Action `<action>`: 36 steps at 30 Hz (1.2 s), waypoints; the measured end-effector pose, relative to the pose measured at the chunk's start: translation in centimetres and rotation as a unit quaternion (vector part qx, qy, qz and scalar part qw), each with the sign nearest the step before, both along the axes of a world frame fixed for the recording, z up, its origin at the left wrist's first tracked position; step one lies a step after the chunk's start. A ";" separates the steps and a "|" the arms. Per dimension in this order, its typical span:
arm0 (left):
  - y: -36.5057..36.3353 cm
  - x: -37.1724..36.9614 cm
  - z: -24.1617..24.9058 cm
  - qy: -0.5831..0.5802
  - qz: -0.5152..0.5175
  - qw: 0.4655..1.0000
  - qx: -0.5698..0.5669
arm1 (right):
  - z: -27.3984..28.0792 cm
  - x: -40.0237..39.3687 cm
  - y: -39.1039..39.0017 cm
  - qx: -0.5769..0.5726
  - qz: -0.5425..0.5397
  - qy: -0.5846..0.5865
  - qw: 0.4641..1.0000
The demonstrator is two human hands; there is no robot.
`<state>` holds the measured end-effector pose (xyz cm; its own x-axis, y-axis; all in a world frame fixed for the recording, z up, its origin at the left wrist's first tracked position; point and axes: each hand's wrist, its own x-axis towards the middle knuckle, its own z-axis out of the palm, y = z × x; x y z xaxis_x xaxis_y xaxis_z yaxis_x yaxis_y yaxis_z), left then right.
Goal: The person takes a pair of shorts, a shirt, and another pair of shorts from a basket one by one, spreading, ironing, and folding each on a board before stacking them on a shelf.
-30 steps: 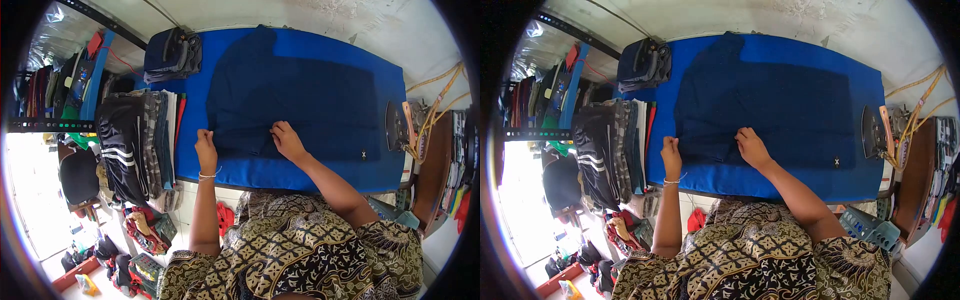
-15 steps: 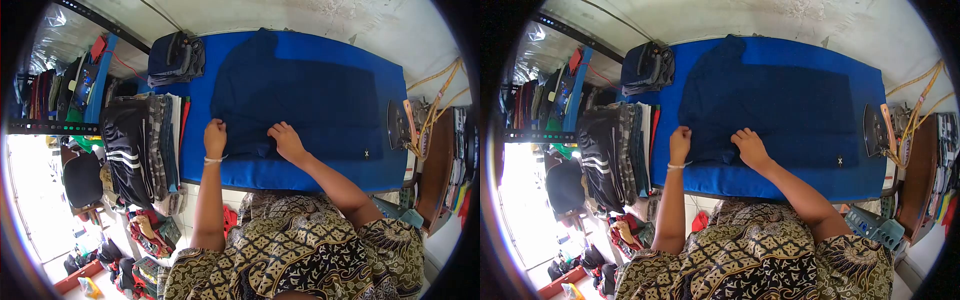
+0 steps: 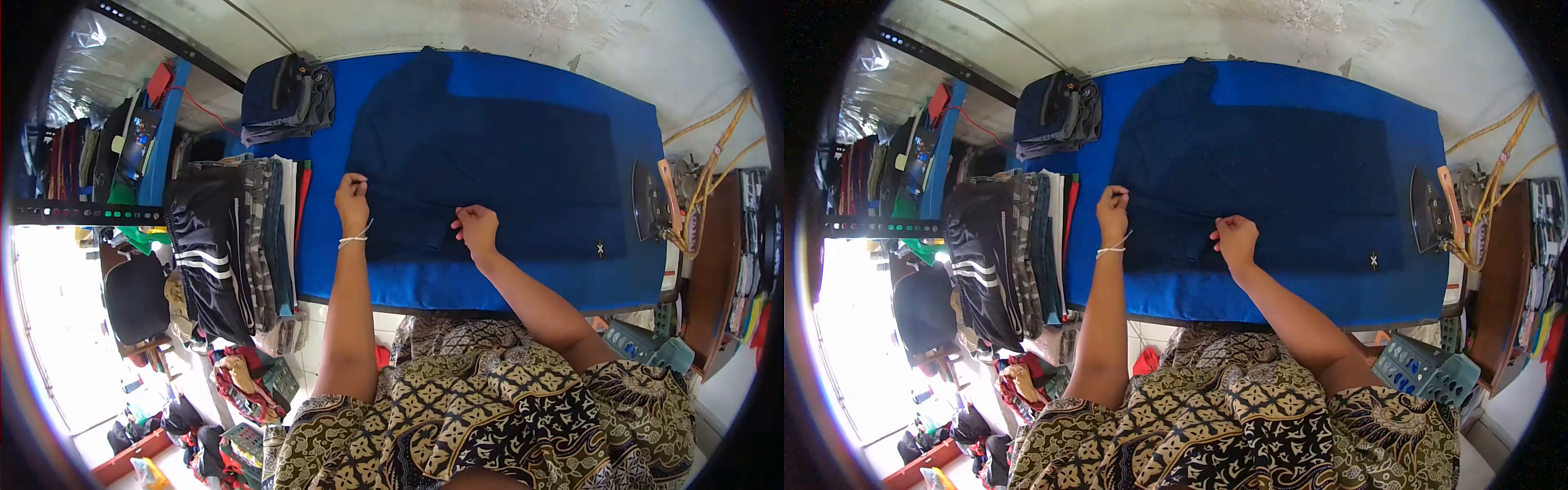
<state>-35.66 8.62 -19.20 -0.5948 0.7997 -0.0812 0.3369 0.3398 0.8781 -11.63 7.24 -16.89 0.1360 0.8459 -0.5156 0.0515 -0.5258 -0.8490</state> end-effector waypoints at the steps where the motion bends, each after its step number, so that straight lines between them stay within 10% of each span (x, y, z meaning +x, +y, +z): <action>1: -0.4 0.1 0.4 0.013 -0.071 0.997 -0.008 | 1.0 0.1 -0.2 -0.021 0.009 0.023 0.999; 10: -2.5 1.4 3.8 0.145 -0.289 0.942 -0.091 | 0.2 1.3 -1.6 -0.104 0.276 0.009 0.955; 13: -3.0 1.6 3.8 0.129 -0.295 0.943 -0.084 | 3.0 1.4 -0.5 -0.040 0.397 -0.180 0.899; 16: -3.5 1.4 2.3 0.103 -0.278 0.953 -0.066 | 4.1 -2.2 0.7 0.251 0.336 -0.312 0.852; 19: -3.5 0.8 2.0 0.061 -0.270 0.959 -0.053 | 1.1 -4.9 2.4 0.368 0.324 0.012 0.871; 21: -3.8 0.4 2.8 0.036 -0.273 0.960 -0.049 | -3.5 -5.2 3.8 0.506 0.445 -0.202 0.710; 24: -4.8 -0.1 4.0 -0.001 -0.267 0.961 -0.066 | -1.5 -5.3 3.1 0.497 0.487 -0.236 0.678; 26: -5.0 0.2 4.4 0.294 -0.235 0.922 -0.094 | -1.0 -6.0 2.5 0.493 0.491 -0.275 0.663; 30: -7.8 4.8 4.0 0.315 -0.139 0.939 0.018 | 0.3 -8.6 3.3 0.481 0.565 -0.369 0.560; 36: -14.9 5.2 2.9 0.402 -0.159 0.892 -0.130 | 0.7 -8.2 4.8 0.438 0.528 -0.384 0.618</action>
